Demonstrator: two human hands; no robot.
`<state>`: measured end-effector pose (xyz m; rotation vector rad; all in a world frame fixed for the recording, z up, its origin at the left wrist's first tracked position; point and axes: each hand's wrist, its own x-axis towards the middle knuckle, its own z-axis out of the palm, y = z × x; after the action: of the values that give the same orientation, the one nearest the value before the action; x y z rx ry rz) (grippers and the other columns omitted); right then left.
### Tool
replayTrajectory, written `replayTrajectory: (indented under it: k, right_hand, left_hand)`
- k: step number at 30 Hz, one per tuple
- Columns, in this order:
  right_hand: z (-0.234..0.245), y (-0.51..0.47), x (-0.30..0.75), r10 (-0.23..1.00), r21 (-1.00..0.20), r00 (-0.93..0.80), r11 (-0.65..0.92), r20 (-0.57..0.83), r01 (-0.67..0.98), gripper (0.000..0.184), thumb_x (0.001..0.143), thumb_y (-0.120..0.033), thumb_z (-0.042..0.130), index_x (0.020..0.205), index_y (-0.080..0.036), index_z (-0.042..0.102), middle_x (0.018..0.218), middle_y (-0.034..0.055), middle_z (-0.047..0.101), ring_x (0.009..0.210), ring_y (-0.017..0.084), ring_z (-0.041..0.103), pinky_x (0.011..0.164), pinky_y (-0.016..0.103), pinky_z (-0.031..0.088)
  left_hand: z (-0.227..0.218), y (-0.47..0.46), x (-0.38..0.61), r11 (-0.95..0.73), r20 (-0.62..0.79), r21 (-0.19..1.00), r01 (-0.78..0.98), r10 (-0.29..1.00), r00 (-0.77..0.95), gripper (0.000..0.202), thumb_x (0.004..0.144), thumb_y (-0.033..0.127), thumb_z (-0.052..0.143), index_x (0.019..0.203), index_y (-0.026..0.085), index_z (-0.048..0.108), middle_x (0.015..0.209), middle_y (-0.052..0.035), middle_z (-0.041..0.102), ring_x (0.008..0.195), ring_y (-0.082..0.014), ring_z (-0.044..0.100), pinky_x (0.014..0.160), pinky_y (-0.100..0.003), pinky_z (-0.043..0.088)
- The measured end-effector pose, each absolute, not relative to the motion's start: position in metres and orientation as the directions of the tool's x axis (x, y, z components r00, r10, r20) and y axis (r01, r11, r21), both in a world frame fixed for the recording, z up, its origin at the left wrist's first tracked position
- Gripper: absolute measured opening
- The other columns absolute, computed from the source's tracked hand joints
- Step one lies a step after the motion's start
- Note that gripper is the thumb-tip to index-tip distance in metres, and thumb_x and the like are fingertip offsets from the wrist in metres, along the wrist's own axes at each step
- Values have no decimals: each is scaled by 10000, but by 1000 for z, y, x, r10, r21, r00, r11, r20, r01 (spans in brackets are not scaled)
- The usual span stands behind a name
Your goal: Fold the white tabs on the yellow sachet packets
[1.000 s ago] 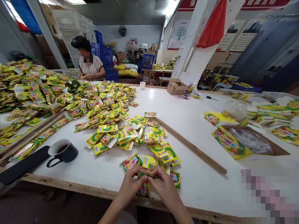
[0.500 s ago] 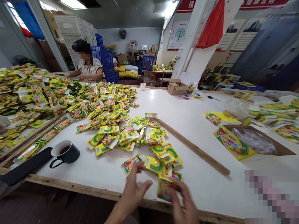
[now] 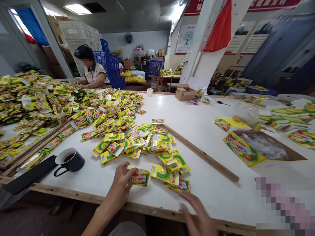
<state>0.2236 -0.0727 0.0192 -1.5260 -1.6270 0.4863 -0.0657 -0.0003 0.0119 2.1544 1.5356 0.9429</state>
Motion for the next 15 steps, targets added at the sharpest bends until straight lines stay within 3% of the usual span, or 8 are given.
replayTrajectory:
  k: [2,4,7,9,12,15]
  right_hand:
    - [17,-47,174,946,-791,-3,273,324,548,338,868,-313,560,1200,-274,609,1272,58,604,1186,266,551,994,390,458]
    - [12,-28,134,951,-857,-60,300,304,420,387,868,-250,548,1255,-260,542,1239,70,613,1146,241,576,976,376,469]
    - [-2,-15,105,972,-956,-31,235,233,174,350,873,-212,508,1222,-234,487,1009,55,674,904,193,664,807,303,540]
    - [-13,-14,102,980,-978,27,194,196,70,339,868,-229,516,1204,-227,468,936,41,671,818,181,671,731,272,546]
    - [-22,-15,109,982,-982,59,176,180,66,349,857,-256,542,1200,-221,483,997,59,664,843,186,665,728,264,540]
    - [-22,-14,116,984,-978,41,168,174,126,355,838,-263,553,1189,-216,528,1104,84,646,926,202,651,782,279,537]
  left_hand:
    - [21,-4,-66,-422,322,620,662,906,275,694,627,-120,436,1167,276,618,1354,-105,383,1284,-308,399,1035,-498,417]
    - [23,-5,-63,-441,321,680,586,897,302,696,629,-118,424,1162,279,628,1363,-96,381,1290,-292,406,1048,-484,414]
    - [14,-5,-53,-337,347,844,418,936,54,554,730,-21,465,1185,269,587,1344,-91,415,1256,-271,459,1007,-454,456]
    - [6,-4,-45,-236,263,947,219,959,-103,410,817,99,487,1192,260,537,1250,-88,514,1135,-248,564,905,-410,522]
    - [1,-6,-35,-103,102,994,-34,994,-24,329,901,246,471,1229,260,466,1086,-68,635,937,-214,658,797,-356,550]
    - [1,-7,-31,-52,54,996,-73,998,27,337,902,309,520,1229,244,475,1035,-66,662,893,-209,668,792,-331,535]
